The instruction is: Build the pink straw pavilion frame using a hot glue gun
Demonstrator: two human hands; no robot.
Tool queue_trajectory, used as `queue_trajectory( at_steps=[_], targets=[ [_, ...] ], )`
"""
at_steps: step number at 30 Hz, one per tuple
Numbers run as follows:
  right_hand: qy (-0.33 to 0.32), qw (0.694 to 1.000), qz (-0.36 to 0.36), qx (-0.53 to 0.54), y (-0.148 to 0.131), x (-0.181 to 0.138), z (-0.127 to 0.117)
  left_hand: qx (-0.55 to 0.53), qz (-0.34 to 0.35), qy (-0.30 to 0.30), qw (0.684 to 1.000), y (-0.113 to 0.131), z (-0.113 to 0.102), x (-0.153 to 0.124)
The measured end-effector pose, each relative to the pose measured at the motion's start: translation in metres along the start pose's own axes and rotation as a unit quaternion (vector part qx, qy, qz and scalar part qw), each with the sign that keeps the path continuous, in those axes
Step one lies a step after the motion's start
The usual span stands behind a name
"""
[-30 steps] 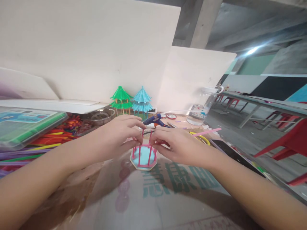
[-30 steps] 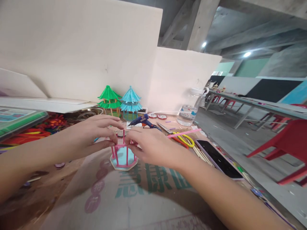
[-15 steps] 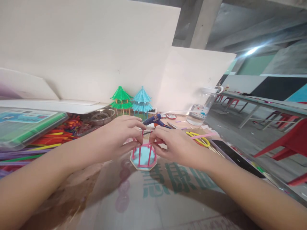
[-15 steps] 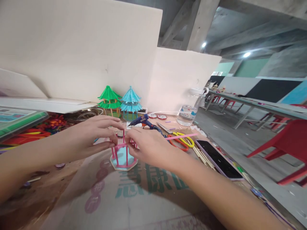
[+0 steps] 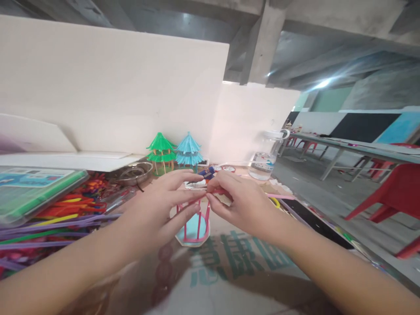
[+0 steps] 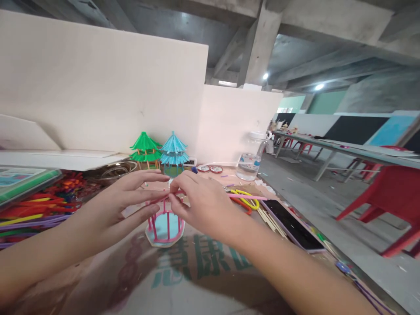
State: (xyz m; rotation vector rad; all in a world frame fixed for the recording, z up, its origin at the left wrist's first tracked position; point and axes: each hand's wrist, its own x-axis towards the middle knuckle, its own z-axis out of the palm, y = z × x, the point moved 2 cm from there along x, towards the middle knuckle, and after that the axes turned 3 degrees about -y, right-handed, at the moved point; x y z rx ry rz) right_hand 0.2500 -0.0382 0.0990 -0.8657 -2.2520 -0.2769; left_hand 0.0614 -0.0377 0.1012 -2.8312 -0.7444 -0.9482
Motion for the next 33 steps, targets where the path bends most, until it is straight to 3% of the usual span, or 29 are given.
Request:
queue_trajectory(
  at_steps=[6,12,16,20,23,27,28,29,31,32,33],
  targets=[
    [0.06,0.998,-0.006,-0.015,-0.002,-0.001,0.001,-0.089,-0.092,-0.029,0.991,0.012,0.001,-0.003],
    [0.139,0.985,-0.069,-0.081,-0.003,-0.003,-0.003,-0.095,-0.105,0.003,0.99,0.017,0.005,-0.005],
    [0.13,0.98,-0.121,-0.084,-0.014,-0.005,-0.005,-0.114,-0.126,0.044,0.984,0.013,-0.003,0.002],
    [0.106,0.98,-0.155,-0.061,-0.022,-0.004,-0.01,-0.116,-0.148,0.014,0.982,0.009,-0.006,0.005],
    [0.106,0.989,-0.098,-0.011,-0.006,0.001,-0.029,-0.109,-0.172,0.029,0.979,0.004,-0.013,0.005],
    [0.163,0.977,0.133,-0.046,0.051,0.005,-0.068,-0.062,-0.245,0.125,0.959,-0.003,-0.033,0.005],
    [0.138,0.968,0.196,-0.078,0.067,0.005,-0.073,-0.047,-0.263,0.146,0.952,-0.005,-0.038,0.005],
    [0.074,0.957,0.255,-0.114,0.082,0.004,-0.073,-0.035,-0.28,0.163,0.945,-0.006,-0.042,0.005],
    [-0.177,0.918,0.322,-0.15,0.108,-0.001,-0.058,-0.02,-0.295,0.183,0.938,-0.006,-0.047,0.003],
    [-0.321,0.875,0.325,-0.158,0.117,-0.006,-0.045,-0.018,-0.296,0.184,0.937,-0.006,-0.049,0.003],
    [-0.384,0.849,0.33,-0.154,0.123,-0.01,-0.034,-0.019,-0.295,0.183,0.938,-0.005,-0.049,0.002]
  ],
)
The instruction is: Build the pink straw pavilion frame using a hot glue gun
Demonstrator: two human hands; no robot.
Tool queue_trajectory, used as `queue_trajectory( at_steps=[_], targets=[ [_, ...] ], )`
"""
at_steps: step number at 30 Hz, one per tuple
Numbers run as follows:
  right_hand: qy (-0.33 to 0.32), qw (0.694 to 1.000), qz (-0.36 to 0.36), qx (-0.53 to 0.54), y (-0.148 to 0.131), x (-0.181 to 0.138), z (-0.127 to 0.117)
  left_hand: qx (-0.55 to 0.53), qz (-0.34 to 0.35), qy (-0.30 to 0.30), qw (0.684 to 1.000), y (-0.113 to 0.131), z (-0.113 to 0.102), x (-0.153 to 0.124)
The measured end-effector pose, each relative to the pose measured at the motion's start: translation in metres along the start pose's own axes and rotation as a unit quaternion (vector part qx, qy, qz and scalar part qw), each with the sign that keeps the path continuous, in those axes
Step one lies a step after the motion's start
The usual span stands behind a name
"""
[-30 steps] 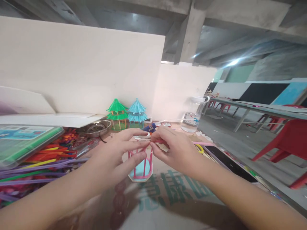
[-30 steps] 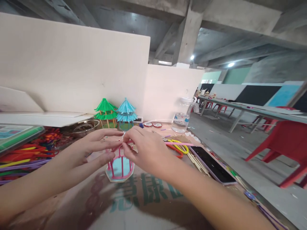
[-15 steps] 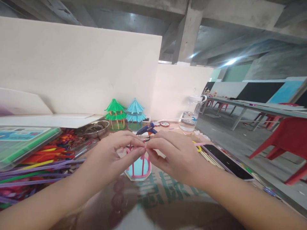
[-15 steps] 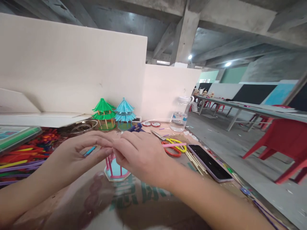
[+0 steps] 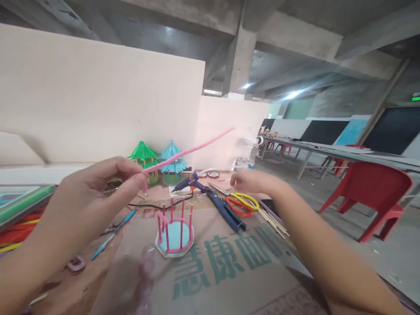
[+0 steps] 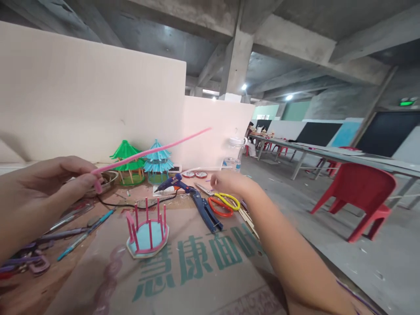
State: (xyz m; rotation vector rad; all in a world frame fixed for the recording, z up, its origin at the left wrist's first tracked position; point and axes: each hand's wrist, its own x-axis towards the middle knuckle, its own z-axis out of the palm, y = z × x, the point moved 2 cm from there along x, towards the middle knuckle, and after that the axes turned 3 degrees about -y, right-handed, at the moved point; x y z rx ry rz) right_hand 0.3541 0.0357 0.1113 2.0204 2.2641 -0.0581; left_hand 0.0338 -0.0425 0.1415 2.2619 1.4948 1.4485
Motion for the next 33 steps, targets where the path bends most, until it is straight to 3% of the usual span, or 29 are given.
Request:
queue_trajectory(
  at_steps=[3,7,18,24,28,33],
  targets=[
    [-0.083,0.996,0.011,-0.028,-0.003,0.02,0.028,-0.008,0.01,-0.018,1.0,0.002,0.002,-0.003],
    [-0.108,0.993,0.012,-0.041,-0.001,0.03,0.044,-0.037,0.026,-0.014,0.999,0.006,0.006,-0.006],
    [-0.025,0.999,0.028,-0.002,0.015,0.033,0.063,-0.064,0.037,-0.039,0.996,0.009,-0.003,-0.01],
    [0.038,0.998,0.008,0.047,0.028,-0.018,0.064,-0.078,0.071,-0.035,0.994,0.015,-0.007,-0.011],
    [0.113,0.989,-0.015,0.089,0.007,-0.051,0.068,-0.068,0.108,-0.024,0.992,0.018,-0.009,-0.013],
    [0.115,0.992,-0.03,0.029,-0.04,-0.048,0.074,-0.046,0.113,-0.017,0.992,0.019,-0.013,-0.016]
  ],
)
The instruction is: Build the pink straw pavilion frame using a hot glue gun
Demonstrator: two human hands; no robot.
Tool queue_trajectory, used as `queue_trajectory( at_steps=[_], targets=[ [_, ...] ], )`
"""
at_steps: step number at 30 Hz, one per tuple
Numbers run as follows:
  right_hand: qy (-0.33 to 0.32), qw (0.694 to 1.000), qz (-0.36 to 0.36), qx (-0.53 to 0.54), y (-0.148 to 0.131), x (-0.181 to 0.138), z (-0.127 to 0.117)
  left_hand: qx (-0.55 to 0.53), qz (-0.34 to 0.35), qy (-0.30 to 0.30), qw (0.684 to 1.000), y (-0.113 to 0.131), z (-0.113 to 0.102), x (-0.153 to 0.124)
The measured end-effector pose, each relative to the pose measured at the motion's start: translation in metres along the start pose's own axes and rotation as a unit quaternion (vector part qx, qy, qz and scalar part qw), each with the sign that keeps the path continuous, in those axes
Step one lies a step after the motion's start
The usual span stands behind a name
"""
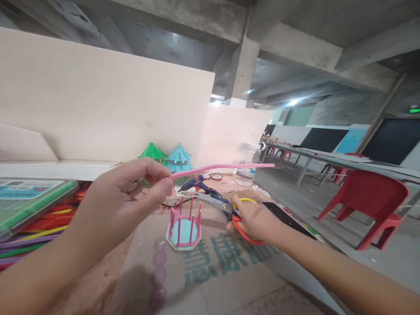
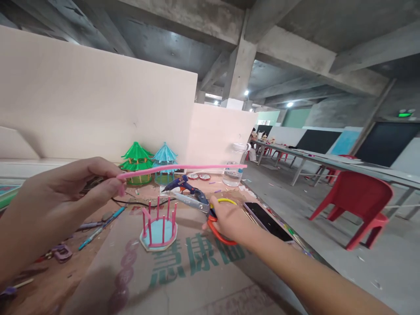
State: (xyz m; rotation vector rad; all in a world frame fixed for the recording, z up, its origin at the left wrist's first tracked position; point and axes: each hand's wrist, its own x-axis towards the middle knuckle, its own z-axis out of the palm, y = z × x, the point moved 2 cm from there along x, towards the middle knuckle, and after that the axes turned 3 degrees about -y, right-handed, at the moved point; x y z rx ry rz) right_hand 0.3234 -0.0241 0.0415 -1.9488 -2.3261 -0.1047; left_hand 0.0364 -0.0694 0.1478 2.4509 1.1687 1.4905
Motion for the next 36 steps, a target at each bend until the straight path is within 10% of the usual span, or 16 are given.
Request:
queue_trajectory(
  at_steps=[11,20,24,36],
  targets=[
    [-0.031,0.997,0.016,-0.062,0.043,0.046,0.009,-0.01,-0.019,0.007,1.0,0.004,-0.004,0.002],
    [0.073,0.997,-0.004,0.02,0.052,0.049,0.014,-0.054,-0.04,0.002,0.998,-0.007,0.002,0.003],
    [0.163,0.966,-0.102,0.171,0.035,0.017,0.01,-0.089,-0.065,-0.019,0.994,-0.011,0.003,0.004],
    [0.029,0.877,-0.248,0.41,-0.075,-0.019,-0.052,-0.184,-0.093,-0.027,0.978,-0.019,0.006,0.006]
  ],
)
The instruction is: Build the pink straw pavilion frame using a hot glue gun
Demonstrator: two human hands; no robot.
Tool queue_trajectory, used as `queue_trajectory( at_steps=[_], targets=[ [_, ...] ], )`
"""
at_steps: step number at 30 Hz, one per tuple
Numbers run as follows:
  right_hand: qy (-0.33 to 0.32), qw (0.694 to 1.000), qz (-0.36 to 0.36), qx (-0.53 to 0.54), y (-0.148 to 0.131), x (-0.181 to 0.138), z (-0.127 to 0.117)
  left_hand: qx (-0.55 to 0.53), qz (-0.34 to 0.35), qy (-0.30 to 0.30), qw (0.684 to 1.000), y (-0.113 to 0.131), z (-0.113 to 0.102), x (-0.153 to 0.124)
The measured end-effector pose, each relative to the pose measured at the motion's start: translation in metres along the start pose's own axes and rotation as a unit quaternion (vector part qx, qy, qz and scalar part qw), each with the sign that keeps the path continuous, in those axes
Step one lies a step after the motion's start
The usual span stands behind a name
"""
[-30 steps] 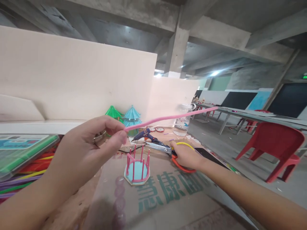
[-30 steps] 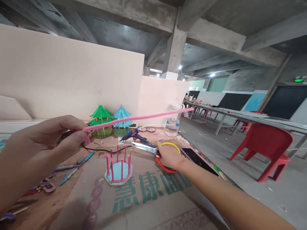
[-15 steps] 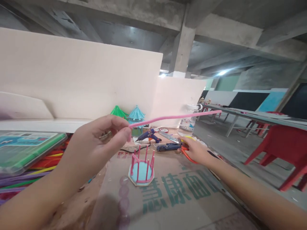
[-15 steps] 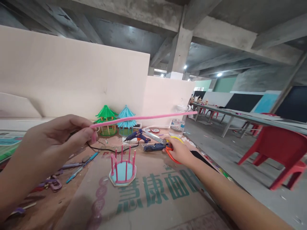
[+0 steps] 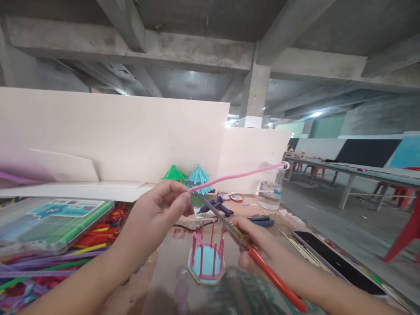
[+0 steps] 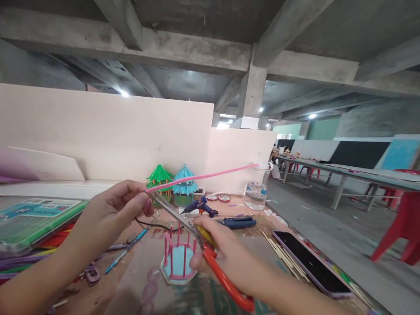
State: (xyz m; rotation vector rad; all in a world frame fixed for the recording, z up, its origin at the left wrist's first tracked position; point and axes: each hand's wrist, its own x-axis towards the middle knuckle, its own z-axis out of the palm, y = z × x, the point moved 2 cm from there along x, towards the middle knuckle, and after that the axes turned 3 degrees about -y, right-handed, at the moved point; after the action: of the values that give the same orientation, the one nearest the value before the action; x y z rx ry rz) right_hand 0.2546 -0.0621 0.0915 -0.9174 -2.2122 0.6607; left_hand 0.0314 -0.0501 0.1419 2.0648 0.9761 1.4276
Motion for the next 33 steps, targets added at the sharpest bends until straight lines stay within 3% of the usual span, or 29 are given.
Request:
queue_trajectory(
  at_steps=[8,13,26,33],
  targets=[
    [0.01,0.993,-0.022,0.113,0.006,0.012,0.02,0.047,-0.005,-0.026,0.999,-0.004,0.008,-0.004],
    [-0.038,0.993,0.036,0.109,-0.002,0.005,0.019,0.046,-0.003,-0.028,0.999,-0.005,0.012,-0.002],
    [-0.033,0.989,0.038,0.138,0.006,0.007,0.023,0.069,0.018,-0.04,0.997,-0.004,0.013,-0.005],
    [0.024,0.985,0.018,0.168,0.016,0.005,0.031,0.078,0.02,-0.048,0.996,-0.005,0.015,-0.005]
  ],
)
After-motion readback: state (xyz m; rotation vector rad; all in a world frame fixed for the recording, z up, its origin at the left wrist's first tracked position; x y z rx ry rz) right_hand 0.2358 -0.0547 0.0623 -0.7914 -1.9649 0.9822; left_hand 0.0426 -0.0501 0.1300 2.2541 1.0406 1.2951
